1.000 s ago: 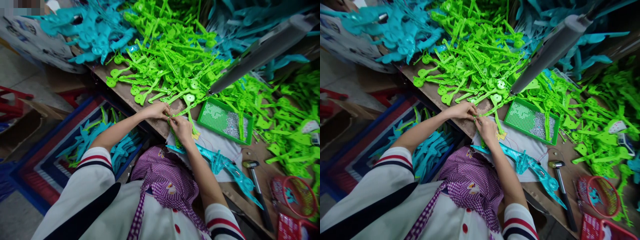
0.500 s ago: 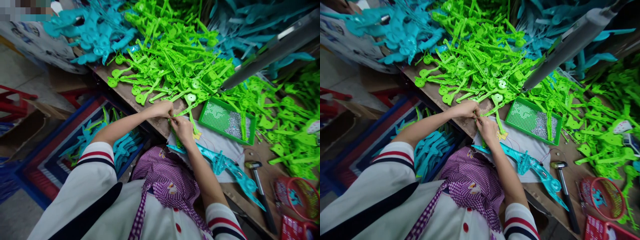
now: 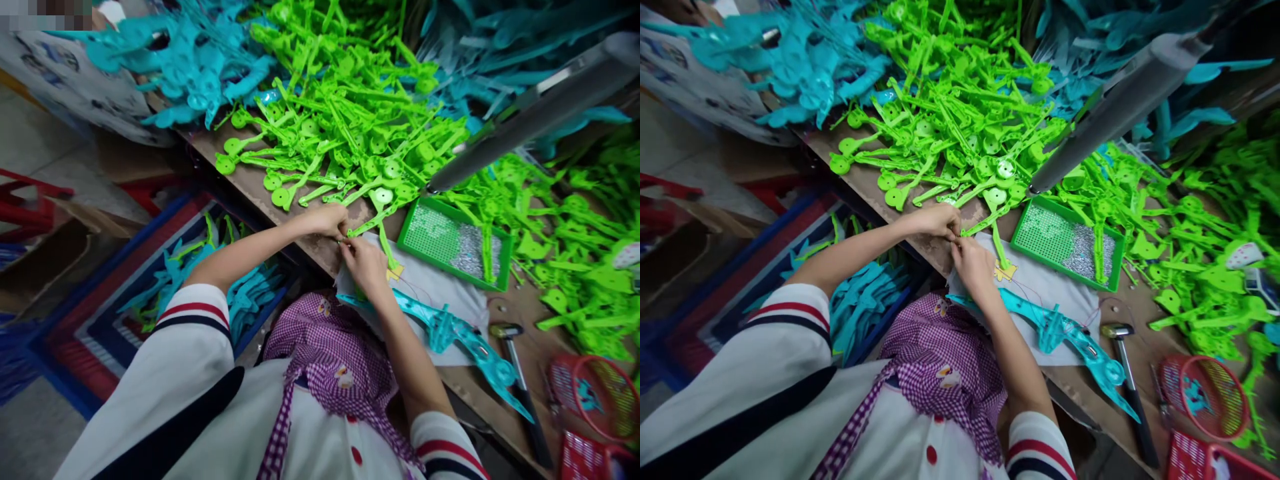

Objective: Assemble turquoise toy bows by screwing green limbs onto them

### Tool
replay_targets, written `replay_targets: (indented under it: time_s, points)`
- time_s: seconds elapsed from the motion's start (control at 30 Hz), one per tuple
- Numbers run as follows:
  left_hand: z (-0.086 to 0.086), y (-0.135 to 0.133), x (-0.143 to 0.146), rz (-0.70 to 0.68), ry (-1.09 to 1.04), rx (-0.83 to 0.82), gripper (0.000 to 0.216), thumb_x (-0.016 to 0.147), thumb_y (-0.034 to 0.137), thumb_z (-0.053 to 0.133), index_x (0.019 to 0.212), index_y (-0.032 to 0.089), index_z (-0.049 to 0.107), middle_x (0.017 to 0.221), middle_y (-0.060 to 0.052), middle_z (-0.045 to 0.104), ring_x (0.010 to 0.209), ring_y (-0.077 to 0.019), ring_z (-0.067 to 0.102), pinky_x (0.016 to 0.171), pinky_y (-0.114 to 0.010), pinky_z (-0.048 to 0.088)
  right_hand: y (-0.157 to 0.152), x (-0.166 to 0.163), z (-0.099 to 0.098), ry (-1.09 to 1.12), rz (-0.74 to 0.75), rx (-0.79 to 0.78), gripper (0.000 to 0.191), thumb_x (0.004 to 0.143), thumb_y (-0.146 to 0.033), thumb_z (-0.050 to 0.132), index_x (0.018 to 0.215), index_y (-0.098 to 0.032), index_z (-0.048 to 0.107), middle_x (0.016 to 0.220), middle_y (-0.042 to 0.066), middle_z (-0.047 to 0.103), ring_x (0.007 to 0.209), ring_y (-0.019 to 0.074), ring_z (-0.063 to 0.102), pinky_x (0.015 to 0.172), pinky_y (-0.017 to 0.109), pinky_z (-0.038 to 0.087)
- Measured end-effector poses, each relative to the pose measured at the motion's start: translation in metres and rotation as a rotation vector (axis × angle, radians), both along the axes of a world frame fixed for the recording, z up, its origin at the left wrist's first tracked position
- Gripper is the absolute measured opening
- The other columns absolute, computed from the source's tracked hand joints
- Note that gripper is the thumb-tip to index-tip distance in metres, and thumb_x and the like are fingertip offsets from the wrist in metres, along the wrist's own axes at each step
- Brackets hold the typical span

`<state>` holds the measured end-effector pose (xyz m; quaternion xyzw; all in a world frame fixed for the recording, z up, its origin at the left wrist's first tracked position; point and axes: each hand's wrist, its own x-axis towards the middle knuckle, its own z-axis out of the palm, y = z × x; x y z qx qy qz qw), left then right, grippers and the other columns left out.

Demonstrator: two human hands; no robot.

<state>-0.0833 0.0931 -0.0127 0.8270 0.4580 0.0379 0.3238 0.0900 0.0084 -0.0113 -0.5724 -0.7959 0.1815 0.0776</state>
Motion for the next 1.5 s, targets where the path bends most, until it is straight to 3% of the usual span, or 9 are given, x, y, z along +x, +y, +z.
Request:
replay_targets:
  time_s: [0.33,0.53,0.67,0.83,1.07,1.23,1.5]
  points:
    - [-0.014,-0.003,-0.009,-0.011,-0.212,0.038,0.012,0.070,0.009,0.080,0.075,0.019,0.081,0.086,-0.002,0.075,0.079,-0.0146,0.066,0.074,-0.022,0.044,-0.004,0.004,-0.006,0.041,0.020,-0.006,0.034,0.103,-0.038,0.041,0.113,-0.022,0.070,0.109,0.007,0.077,0.094,0.0237,0.070,0.073,0.031,0.042]
    - [-0.017,-0.005,-0.010,-0.009,-0.214,0.061,0.013,0.070,0.007,0.080,0.075,0.019,0.081,0.089,-0.003,0.076,0.082,-0.0161,0.067,0.076,-0.024,0.046,-0.012,-0.001,0.004,-0.259,0.214,-0.016,0.040,0.105,-0.033,0.032,0.119,-0.022,0.067,0.119,0.009,0.073,0.091,0.0236,0.070,0.065,0.031,0.037]
    - [-0.018,-0.010,-0.013,-0.005,-0.219,0.083,0.011,0.075,0.013,0.078,0.081,0.022,0.082,0.095,-0.003,0.077,0.087,-0.0166,0.068,0.081,-0.025,0.048,-0.019,-0.002,0.013,-0.363,0.263,-0.019,0.043,0.105,-0.027,0.027,0.132,-0.020,0.059,0.131,0.013,0.067,0.092,0.0236,0.070,0.064,0.032,0.039]
    - [-0.020,-0.017,-0.010,0.079,-0.216,0.115,0.010,0.075,0.015,0.077,0.082,0.020,0.082,0.094,-0.005,0.076,0.084,-0.0172,0.068,0.084,-0.027,0.050,-0.021,-0.002,0.016,-0.415,0.290,-0.062,0.047,0.105,-0.025,0.022,0.139,-0.017,0.053,0.129,0.015,0.067,0.097,0.0244,0.070,0.065,0.033,0.042]
    - [-0.022,-0.020,-0.003,0.140,-0.186,0.106,0.013,0.072,0.012,0.074,0.081,0.018,0.082,0.092,-0.005,0.076,0.082,-0.0173,0.068,0.084,-0.028,0.052,-0.023,-0.002,0.014,-0.422,0.307,-0.079,0.049,0.105,-0.023,0.021,0.144,-0.016,0.049,0.127,0.013,0.067,0.103,0.0241,0.069,0.069,0.033,0.045]
    - [-0.029,-0.028,0.001,0.266,-0.219,0.117,0.019,0.072,0.011,0.071,0.087,0.017,0.081,0.098,-0.006,0.075,0.089,-0.0193,0.070,0.087,-0.029,0.054,-0.023,0.001,0.010,-0.372,0.271,-0.065,0.048,0.105,-0.026,0.024,0.145,-0.018,0.050,0.128,0.013,0.067,0.102,0.0234,0.069,0.071,0.032,0.046]
    - [-0.037,-0.040,-0.008,0.300,-0.434,0.057,0.020,0.074,0.014,0.072,0.093,0.016,0.079,0.105,-0.008,0.071,0.088,-0.0167,0.068,0.077,-0.027,0.055,-0.025,0.009,0.002,-0.239,0.249,-0.014,0.046,0.106,-0.032,0.025,0.137,-0.021,0.058,0.118,0.011,0.069,0.102,0.0232,0.069,0.070,0.031,0.044]
